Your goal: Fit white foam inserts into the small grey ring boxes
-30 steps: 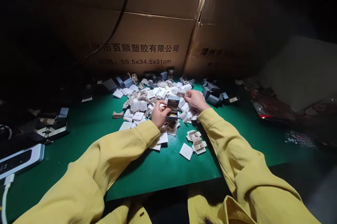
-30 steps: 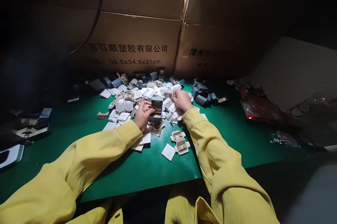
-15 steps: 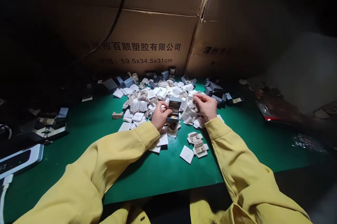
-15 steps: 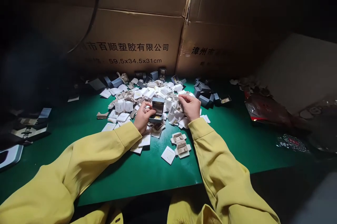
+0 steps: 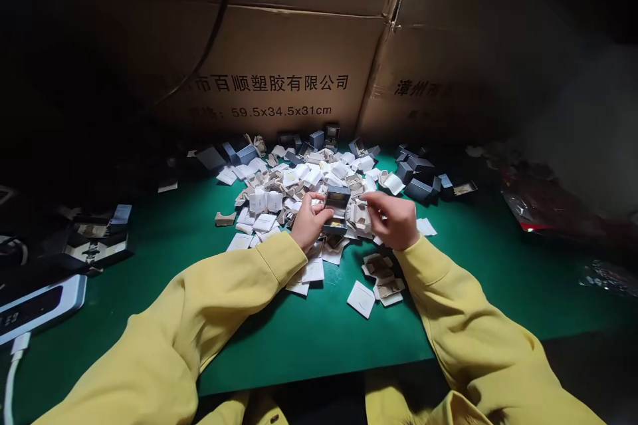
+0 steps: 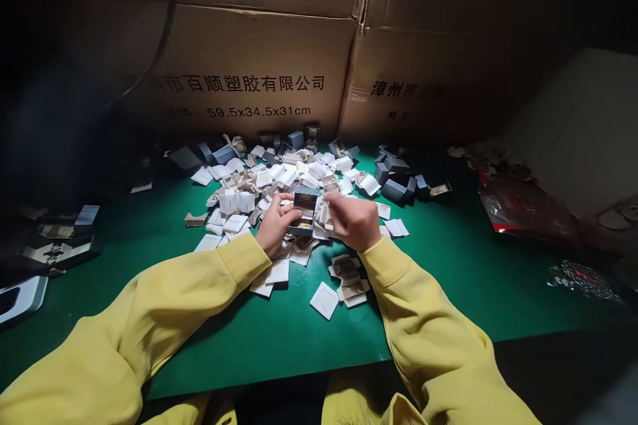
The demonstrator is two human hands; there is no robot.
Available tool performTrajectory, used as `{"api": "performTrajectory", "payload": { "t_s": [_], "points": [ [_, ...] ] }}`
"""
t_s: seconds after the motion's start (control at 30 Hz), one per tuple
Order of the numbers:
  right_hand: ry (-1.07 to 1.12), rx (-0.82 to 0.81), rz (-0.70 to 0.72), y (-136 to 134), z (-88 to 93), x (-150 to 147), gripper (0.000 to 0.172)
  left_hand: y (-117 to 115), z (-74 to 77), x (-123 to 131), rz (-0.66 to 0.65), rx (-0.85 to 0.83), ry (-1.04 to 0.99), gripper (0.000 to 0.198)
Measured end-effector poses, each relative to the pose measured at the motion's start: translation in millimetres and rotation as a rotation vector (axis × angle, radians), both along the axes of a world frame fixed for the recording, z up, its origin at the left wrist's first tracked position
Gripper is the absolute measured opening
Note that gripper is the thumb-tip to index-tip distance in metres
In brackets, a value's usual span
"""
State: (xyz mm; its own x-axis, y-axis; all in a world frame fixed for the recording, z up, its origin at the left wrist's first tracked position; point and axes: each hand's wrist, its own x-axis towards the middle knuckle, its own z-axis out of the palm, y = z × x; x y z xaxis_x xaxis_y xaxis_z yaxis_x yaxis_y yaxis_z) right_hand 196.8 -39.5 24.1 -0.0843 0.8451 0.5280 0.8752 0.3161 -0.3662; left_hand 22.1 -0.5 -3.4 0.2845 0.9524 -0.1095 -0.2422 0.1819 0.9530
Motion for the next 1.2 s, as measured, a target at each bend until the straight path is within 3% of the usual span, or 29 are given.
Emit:
{"api": "performTrajectory", "payload": {
  "t_s": [0.07,0.13,0.33,0.5,0.67,1.0,1.2],
  "points": [
    [-0.243,-0.124,0.099,-2,-1.7,-7,0.036,0,-2.4,0,-0.017,0.030,0.045,0.035],
    [-0.373,-0.198,0.097,-1,-4.5,-12,0.038,-1,-3.0,0,-0.035,0.058,0.086,0.033],
    [-0.467,-0.266,0.052,3,-7.7,-14,0.041,-1,-4.1,-1,-0.049,0.061,0.113,0.030],
    [-0.469,-0.241,0.133,3,-6.9,-12,0.039,1,-9.5,-2,-0.054,0.092,0.122,0.029],
    [-0.444,-0.199,0.095,3,-11.4,-13,0.041,0,-7.6,-1,-0.068,0.086,0.102,0.030],
    [-0.415,0.059,0.059,4,-13.9,-13,0.033,-1,-4.4,0,-0.141,0.114,0.082,0.032],
    [-0.380,0.090,0.017,5,-17.7,-13,0.030,-3,-2.1,0,-0.137,0.103,0.063,0.028]
  ]
}}
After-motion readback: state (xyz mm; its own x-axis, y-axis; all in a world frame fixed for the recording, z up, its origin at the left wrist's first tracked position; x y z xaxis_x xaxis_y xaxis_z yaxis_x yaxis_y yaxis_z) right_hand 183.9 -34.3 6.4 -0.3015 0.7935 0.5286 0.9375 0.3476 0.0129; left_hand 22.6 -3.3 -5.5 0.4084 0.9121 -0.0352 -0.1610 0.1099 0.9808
